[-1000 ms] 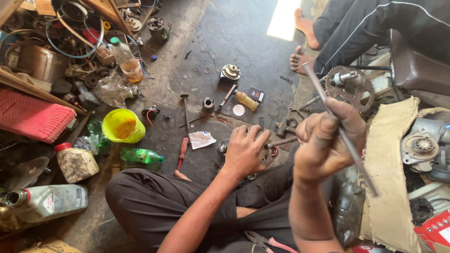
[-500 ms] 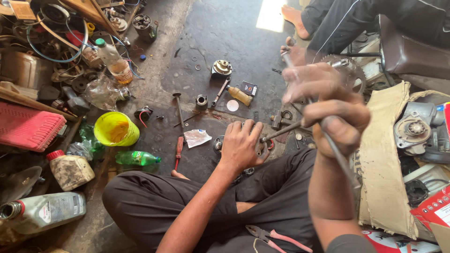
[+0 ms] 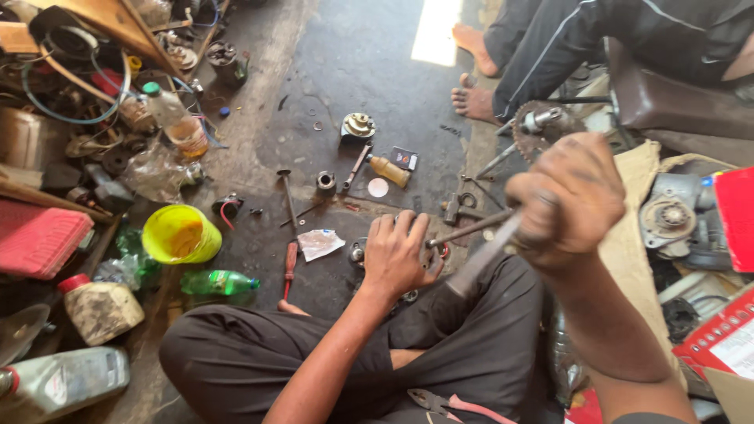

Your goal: The person sits cross-legged on the workshop floor and works on a small engine starter motor in their lap. They pull a cylindrical housing off the motor, use pliers on the end cap, tap parts with a hammer, and use a long T-handle tool to work on the assembly, handling small screws and brackets by hand.

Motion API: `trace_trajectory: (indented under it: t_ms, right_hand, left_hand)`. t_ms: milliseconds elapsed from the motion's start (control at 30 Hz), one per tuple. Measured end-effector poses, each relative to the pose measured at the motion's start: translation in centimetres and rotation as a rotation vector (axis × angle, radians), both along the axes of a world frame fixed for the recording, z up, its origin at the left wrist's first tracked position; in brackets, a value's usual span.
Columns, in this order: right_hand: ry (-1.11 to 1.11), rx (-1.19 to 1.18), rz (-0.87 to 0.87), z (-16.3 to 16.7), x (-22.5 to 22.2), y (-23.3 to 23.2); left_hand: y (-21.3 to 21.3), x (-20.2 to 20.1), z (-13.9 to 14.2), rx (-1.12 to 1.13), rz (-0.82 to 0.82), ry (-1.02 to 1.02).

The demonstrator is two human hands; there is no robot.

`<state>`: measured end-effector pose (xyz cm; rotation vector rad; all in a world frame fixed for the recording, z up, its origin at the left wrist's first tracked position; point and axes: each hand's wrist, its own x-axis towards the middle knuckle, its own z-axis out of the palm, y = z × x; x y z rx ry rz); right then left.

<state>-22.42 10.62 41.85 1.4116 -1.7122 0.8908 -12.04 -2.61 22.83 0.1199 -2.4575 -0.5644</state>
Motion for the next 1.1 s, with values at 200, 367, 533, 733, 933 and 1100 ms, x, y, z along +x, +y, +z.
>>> trace_trajectory:
  t_ms: [200, 367, 533, 733, 933, 1100]
  right_hand:
    - [0.080, 0.076, 0.055, 0.8, 0.2, 0.4]
    - [0.333, 0.266, 0.081, 1.1, -0.8, 2.3]
    - [0.297, 0.361, -0.281, 0.2, 0.7, 3.0]
    - [0.125, 0.245, -0.546, 0.2, 4.1, 1.6]
    - [0.129, 0.154, -0.461, -0.2, 2.6, 2.3]
    - [0.174, 0.149, -0.290, -0.9, 1.0, 4.3]
  left_hand:
    - [-0.3, -0.5, -0.4, -0.030, -0.012, 0.001]
    - [-0.1, -0.7, -0.8, -0.052, 0.003, 0.028]
    - [-0.2, -1.4, -1.3, -0.060, -0.022, 0.000]
    - [-0.1, -1.8, -1.1, -0.045, -0.065, 0.036]
    - [-1.1, -1.2, -0.6, 0.016, -0.161, 0.025]
    - [-1.3, 0.2, 0.3, 0.046, -0.165, 0.071]
